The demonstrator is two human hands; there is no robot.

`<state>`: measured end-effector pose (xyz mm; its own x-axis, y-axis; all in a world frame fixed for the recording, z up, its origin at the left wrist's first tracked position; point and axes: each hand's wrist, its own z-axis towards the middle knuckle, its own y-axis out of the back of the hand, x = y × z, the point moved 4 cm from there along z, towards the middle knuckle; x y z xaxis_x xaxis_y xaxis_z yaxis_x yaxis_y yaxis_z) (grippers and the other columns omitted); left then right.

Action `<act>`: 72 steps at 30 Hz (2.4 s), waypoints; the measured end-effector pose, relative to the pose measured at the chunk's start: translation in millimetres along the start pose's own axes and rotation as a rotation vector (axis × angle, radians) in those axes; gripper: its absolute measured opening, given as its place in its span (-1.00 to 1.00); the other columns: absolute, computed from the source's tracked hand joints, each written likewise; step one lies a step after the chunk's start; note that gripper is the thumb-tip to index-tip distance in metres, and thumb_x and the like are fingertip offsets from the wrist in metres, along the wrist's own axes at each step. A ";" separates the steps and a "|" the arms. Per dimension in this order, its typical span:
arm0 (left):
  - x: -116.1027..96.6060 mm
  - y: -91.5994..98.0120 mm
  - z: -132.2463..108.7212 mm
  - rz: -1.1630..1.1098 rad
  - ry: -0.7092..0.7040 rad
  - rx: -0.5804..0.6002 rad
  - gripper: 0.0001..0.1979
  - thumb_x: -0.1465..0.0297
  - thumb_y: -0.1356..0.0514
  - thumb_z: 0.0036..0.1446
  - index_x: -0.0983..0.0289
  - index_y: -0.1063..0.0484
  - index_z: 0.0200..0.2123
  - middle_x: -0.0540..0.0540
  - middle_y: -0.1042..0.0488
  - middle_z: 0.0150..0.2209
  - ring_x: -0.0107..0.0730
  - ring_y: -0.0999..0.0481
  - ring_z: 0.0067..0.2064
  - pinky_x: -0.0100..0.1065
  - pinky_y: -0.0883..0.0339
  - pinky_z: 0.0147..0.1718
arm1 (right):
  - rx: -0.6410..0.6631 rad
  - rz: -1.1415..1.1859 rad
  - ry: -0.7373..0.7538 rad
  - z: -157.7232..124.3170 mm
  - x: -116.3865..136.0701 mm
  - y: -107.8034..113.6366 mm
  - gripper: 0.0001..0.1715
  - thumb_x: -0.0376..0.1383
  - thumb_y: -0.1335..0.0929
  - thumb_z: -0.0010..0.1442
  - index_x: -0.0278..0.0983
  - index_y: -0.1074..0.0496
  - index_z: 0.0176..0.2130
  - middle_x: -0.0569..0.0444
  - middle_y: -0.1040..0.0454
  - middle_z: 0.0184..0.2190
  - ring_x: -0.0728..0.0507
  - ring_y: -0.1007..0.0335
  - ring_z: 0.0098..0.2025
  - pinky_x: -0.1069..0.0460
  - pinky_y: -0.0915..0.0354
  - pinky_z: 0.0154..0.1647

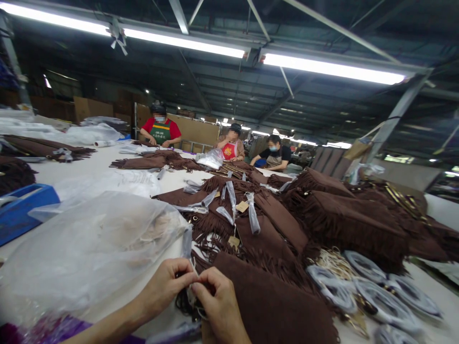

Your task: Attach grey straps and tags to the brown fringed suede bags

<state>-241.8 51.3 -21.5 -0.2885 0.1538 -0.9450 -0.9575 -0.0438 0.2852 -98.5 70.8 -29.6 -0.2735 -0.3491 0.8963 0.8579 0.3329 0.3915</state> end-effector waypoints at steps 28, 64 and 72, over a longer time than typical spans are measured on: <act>0.5 3.9 -3.7 -0.273 0.317 0.311 -0.87 0.33 -0.17 -0.22 0.26 -0.31 -0.56 -0.15 -0.19 -0.68 -0.54 -0.10 -0.61 -0.45 0.08 -0.61 | 0.099 -0.248 0.276 -23.6 13.4 31.5 -0.72 -0.39 -0.18 0.26 -0.21 -0.44 -0.18 0.03 -0.55 -0.21 -0.10 -0.48 -0.18 0.08 -0.36 -0.16; -20.2 -7.2 -13.8 -0.430 0.111 0.485 -0.84 0.49 -0.16 -0.23 0.32 -0.55 -0.53 0.03 -0.50 -0.47 -0.46 -0.42 -0.51 -0.47 -0.26 -0.50 | 0.053 -0.580 0.227 -3.3 45.0 19.8 -0.90 -0.36 -0.32 0.19 -0.23 -0.38 -0.39 0.18 -0.46 -0.54 -0.04 -0.34 -0.52 0.11 -0.08 -0.50; -3.5 -0.1 -8.2 -0.419 0.288 0.421 -0.76 0.46 -0.21 -0.28 0.34 -0.63 -0.45 0.09 -0.57 -0.52 -0.43 -0.47 -0.52 -0.41 -0.36 -0.43 | -0.069 -0.409 0.320 -3.1 40.5 23.2 -0.69 -0.28 -0.20 0.34 -0.24 -0.37 -0.42 0.14 -0.38 -0.48 -0.04 -0.34 -0.41 0.13 -0.17 -0.38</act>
<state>-240.7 42.7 -19.5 0.0638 -0.1989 -0.9779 -0.9230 0.3609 -0.1336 -88.3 61.7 15.1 -0.4544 -0.6926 0.5601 0.7384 0.0588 0.6718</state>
